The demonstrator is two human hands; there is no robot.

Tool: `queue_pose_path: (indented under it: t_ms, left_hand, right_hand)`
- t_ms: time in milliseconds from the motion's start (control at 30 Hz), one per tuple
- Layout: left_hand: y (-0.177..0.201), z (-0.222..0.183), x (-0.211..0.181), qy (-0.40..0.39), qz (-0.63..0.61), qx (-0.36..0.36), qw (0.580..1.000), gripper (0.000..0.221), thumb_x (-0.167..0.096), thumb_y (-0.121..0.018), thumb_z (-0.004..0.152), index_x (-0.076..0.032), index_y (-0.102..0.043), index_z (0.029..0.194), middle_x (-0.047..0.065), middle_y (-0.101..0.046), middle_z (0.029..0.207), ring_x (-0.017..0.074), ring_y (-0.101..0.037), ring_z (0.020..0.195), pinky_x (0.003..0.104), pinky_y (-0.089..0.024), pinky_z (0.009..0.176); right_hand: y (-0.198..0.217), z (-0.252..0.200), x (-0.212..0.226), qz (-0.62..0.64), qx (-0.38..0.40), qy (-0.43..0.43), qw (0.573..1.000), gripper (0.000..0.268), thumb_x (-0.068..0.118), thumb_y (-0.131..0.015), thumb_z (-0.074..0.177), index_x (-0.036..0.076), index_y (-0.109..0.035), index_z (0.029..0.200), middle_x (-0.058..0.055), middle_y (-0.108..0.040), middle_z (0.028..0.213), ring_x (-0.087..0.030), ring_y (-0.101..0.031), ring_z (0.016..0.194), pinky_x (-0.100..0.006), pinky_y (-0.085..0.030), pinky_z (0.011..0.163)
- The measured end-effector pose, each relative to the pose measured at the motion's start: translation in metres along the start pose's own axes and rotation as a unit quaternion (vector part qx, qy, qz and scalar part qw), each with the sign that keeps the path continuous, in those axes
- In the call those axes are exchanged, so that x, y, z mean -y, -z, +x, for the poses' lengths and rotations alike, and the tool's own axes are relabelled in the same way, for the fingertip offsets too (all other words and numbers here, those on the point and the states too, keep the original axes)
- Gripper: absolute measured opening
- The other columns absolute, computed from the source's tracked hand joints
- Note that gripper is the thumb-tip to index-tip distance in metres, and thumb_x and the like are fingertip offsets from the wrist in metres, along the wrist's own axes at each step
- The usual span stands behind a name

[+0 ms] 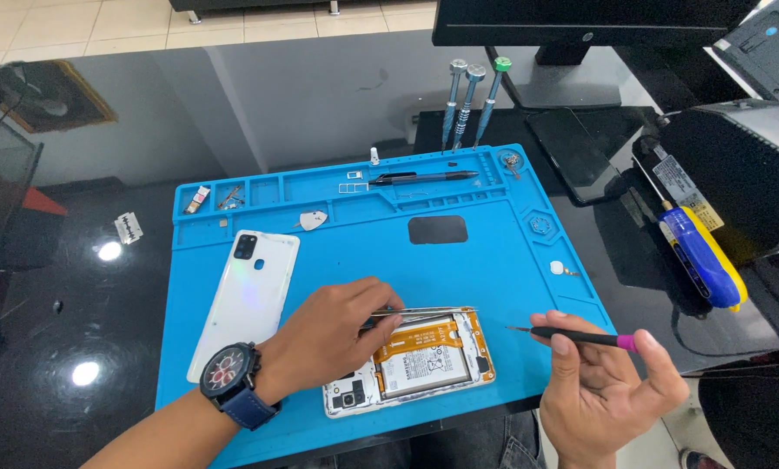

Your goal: Using a precision screwdriver and tweezers to pry the mid-frame and disconnect internal components of a smartphone.

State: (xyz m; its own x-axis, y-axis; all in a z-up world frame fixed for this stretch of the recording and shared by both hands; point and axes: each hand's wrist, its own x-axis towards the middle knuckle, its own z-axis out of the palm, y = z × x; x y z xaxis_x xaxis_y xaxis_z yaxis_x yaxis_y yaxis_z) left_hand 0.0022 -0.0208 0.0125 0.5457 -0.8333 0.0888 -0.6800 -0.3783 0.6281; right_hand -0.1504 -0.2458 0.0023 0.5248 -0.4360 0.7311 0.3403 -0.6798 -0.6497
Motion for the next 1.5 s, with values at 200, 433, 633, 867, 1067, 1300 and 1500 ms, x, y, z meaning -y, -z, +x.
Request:
queue_pose_path:
  t_ms: [200, 433, 633, 867, 1067, 1300, 1500]
  left_hand:
    - [0.003, -0.008, 0.006, -0.021, 0.013, 0.023, 0.999, 0.025, -0.036, -0.052, 0.104, -0.012, -0.059, 0.111, 0.005, -0.067, 0.105, 0.0136, -0.065, 0.084, 0.032, -0.050, 0.044]
    - [-0.004, -0.015, 0.019, -0.078, 0.088, -0.003, 0.993, 0.020, -0.031, -0.053, 0.107, -0.011, -0.058, 0.107, 0.006, -0.063, 0.097, 0.0165, -0.056, 0.068, 0.036, -0.045, 0.041]
    - [-0.003, -0.014, 0.019, -0.081, 0.099, -0.004, 0.992, 0.019, -0.030, -0.053, 0.108, -0.011, -0.056, 0.105, 0.007, -0.062, 0.093, 0.0163, -0.056, 0.065, 0.036, -0.045, 0.040]
    - [-0.005, -0.015, 0.020, -0.081, 0.105, 0.000, 0.991, 0.018, -0.028, -0.053, 0.108, -0.011, -0.055, 0.104, 0.007, -0.061, 0.094, 0.0163, -0.055, 0.066, 0.036, -0.046, 0.041]
    - [-0.007, -0.014, 0.020, -0.080, 0.102, -0.002, 0.992, 0.018, -0.029, -0.055, 0.106, -0.011, -0.056, 0.107, 0.007, -0.062, 0.099, 0.0163, -0.057, 0.069, 0.036, -0.048, 0.042]
    - [-0.008, -0.014, 0.020, -0.087, 0.125, -0.002, 0.988, 0.017, -0.028, -0.055, 0.107, -0.011, -0.056, 0.107, 0.007, -0.063, 0.100, 0.0167, -0.057, 0.072, 0.036, -0.050, 0.043]
    - [-0.006, -0.013, 0.018, -0.091, 0.138, 0.003, 0.986, 0.017, -0.028, -0.054, 0.108, -0.011, -0.056, 0.106, 0.007, -0.063, 0.099, 0.0159, -0.057, 0.070, 0.035, -0.049, 0.042]
  right_hand:
    - [-0.013, 0.018, -0.008, 0.041, 0.087, 0.018, 0.995, 0.051, -0.002, -0.059, 0.102, 0.010, -0.025, 0.139, -0.035, -0.069, 0.105, -0.035, -0.078, 0.088, -0.039, -0.071, 0.078]
    - [-0.022, 0.016, -0.023, 0.013, 0.155, 0.048, 0.987, 0.051, 0.001, -0.061, 0.102, 0.010, -0.029, 0.140, -0.029, -0.073, 0.105, -0.030, -0.080, 0.092, -0.034, -0.070, 0.076]
    - [-0.023, 0.016, -0.026, 0.029, 0.157, 0.043, 0.986, 0.054, -0.001, -0.061, 0.102, 0.015, -0.029, 0.143, -0.027, -0.073, 0.106, -0.031, -0.080, 0.093, -0.036, -0.070, 0.078]
    - [-0.022, 0.022, -0.023, 0.013, 0.178, 0.041, 0.983, 0.056, -0.002, -0.069, 0.096, 0.010, -0.036, 0.140, -0.024, -0.074, 0.107, -0.028, -0.081, 0.097, -0.035, -0.071, 0.082]
    - [-0.022, 0.026, -0.027, -0.039, 0.193, 0.041, 0.980, 0.061, 0.009, -0.079, 0.091, 0.014, -0.044, 0.141, -0.015, -0.076, 0.112, -0.021, -0.079, 0.103, -0.035, -0.071, 0.086]
    - [-0.030, 0.030, -0.026, -0.034, 0.151, 0.025, 0.988, 0.065, -0.002, -0.084, 0.086, 0.006, -0.044, 0.135, -0.015, -0.062, 0.087, -0.024, -0.079, 0.091, -0.035, -0.070, 0.086]
    - [-0.023, 0.031, -0.026, -0.028, 0.192, 0.006, 0.981, 0.059, -0.004, -0.080, 0.087, 0.009, -0.049, 0.135, -0.012, -0.069, 0.095, -0.024, -0.083, 0.102, -0.032, -0.072, 0.084]
